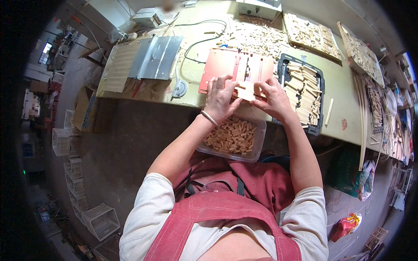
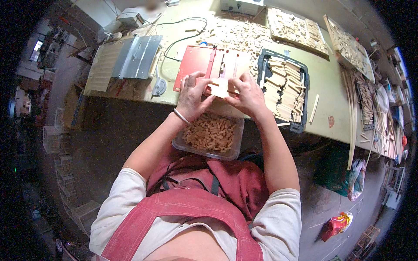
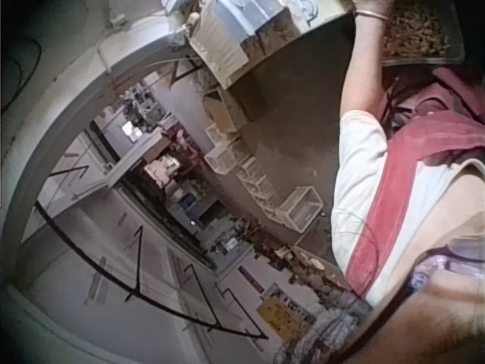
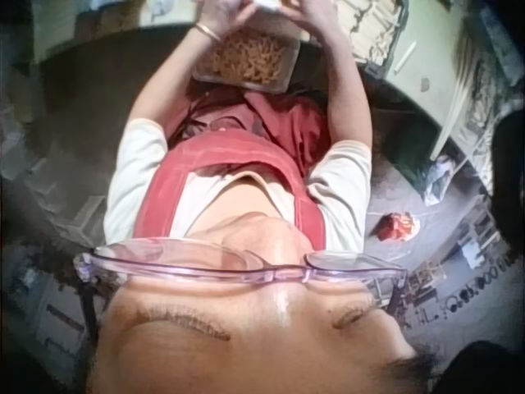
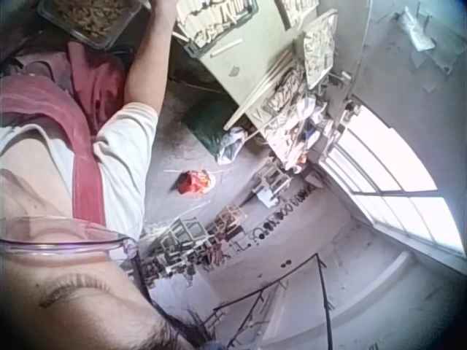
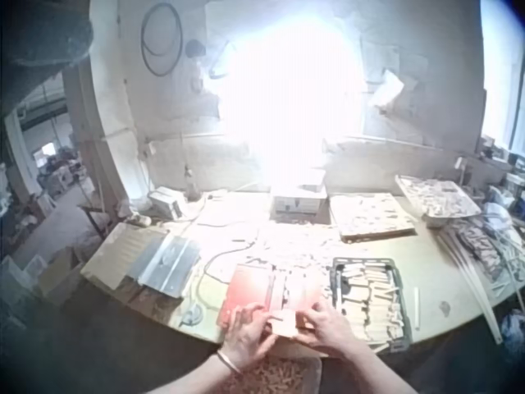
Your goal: The person repeatedly picks up small wooden blocks from a tray, places them on a red planer, and pushes them through to shape the edges. The shaped pieces are then returned to the tray. The process is repeated continuously throughout the clip.
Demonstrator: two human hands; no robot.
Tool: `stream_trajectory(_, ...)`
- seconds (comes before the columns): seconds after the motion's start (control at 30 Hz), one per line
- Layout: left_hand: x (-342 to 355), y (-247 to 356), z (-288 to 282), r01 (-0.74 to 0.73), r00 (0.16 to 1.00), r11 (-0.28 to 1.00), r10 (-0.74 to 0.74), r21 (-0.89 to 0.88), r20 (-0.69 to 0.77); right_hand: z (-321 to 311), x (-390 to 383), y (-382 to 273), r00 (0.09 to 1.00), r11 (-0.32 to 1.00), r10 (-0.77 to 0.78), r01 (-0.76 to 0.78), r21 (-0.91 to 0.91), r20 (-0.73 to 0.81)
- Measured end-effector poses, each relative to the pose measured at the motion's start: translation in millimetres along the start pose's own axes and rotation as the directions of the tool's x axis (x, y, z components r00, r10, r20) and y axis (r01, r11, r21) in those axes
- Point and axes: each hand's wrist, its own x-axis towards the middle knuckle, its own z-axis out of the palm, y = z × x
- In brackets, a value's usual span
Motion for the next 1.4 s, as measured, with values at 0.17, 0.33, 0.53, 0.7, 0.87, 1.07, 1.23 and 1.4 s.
stream_trajectory(0.17, 0.1, -6.0, -0.8, 0.043, 0.999, 0.999, -0.042, -0.025, 0.022, -3.0, 4.6, -1.8, 0.999, 0.994, -0.029, 0.025, -0.111, -0.037)
stream_trajectory(0.33, 0.4, -8.8, -4.1, 0.076, 0.995, 0.996, -0.072, -0.055, 0.070, 37.3, -3.2, 2.0, 0.878, 0.858, 0.214, 0.040, 0.512, -0.427)
stream_trajectory(0.53, 0.1, -12.8, -3.5, 0.102, 0.991, 0.991, -0.093, -0.092, 0.092, 66.7, 8.4, -14.1, 0.830, 0.719, 0.305, 0.121, 0.684, -0.467)
stream_trajectory(0.7, 3.4, -16.2, -6.5, 0.096, 0.991, 0.992, -0.089, -0.076, 0.098, 64.7, 19.2, -37.4, 0.881, 0.513, 0.338, 0.122, 0.850, -0.331)
stream_trajectory(0.87, 9.2, -18.1, -6.6, 0.070, 0.993, 0.995, -0.063, -0.065, 0.102, 70.8, 28.6, -24.2, 0.825, 0.449, 0.394, 0.211, 0.868, -0.404)
stream_trajectory(1.07, 17.6, -24.9, -8.5, 0.038, 0.976, 0.999, -0.034, -0.012, 0.213, 63.1, 29.6, -41.7, 0.858, 0.320, 0.402, 0.195, 0.927, -0.319)
stream_trajectory(1.23, 28.9, -31.0, -5.7, 0.010, 0.964, 0.999, -0.018, 0.031, 0.264, 68.9, 31.8, -21.9, 0.888, 0.268, 0.361, 0.196, 0.943, -0.286)
stream_trajectory(1.4, 38.1, -29.5, -10.4, 0.029, 0.935, 0.999, -0.038, 0.029, 0.352, 67.9, 34.7, -23.6, 0.862, 0.213, 0.422, 0.205, 0.955, -0.280)
